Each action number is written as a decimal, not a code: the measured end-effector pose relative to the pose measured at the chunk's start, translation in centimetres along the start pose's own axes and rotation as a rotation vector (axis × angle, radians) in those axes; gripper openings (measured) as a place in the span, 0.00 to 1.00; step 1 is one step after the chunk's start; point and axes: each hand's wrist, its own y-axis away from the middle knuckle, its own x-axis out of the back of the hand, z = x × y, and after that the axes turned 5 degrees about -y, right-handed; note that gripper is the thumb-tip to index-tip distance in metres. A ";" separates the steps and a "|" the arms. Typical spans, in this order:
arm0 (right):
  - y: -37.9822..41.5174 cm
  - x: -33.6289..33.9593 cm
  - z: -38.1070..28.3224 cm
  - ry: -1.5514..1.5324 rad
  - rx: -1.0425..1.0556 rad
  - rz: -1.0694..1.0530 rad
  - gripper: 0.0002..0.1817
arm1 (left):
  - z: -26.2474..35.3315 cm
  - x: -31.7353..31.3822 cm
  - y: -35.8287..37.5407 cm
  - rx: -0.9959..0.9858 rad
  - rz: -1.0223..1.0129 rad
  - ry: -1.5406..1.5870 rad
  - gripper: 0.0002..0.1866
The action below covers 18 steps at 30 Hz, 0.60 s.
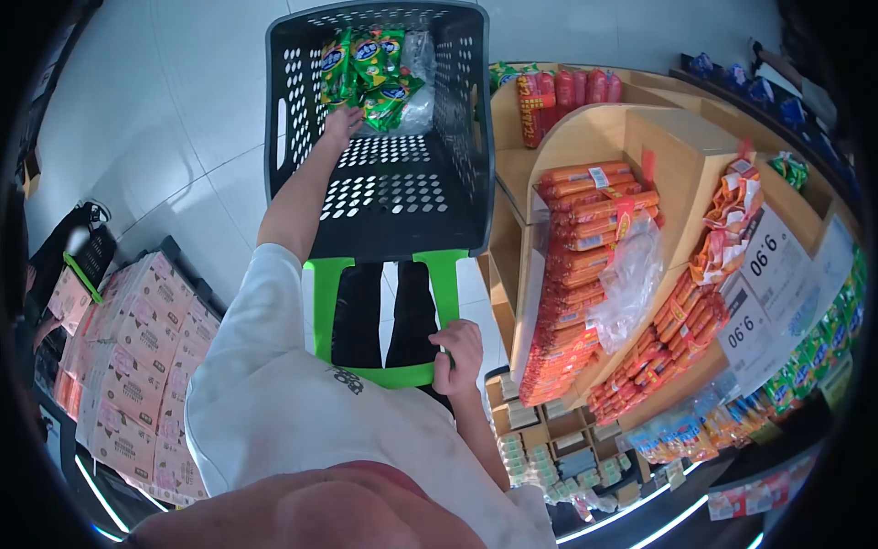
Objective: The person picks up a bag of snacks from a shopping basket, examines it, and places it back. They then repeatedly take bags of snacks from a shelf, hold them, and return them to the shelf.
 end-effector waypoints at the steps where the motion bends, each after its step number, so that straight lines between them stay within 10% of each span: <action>1: -0.1 0.1 0.0 0.014 0.003 -0.012 0.09 | 0.3 -0.2 -1.5 0.026 -0.063 0.120 0.21; 18: -0.1 -0.2 0.3 0.013 0.000 0.000 0.10 | 1.2 0.6 -7.2 0.295 0.010 0.796 0.12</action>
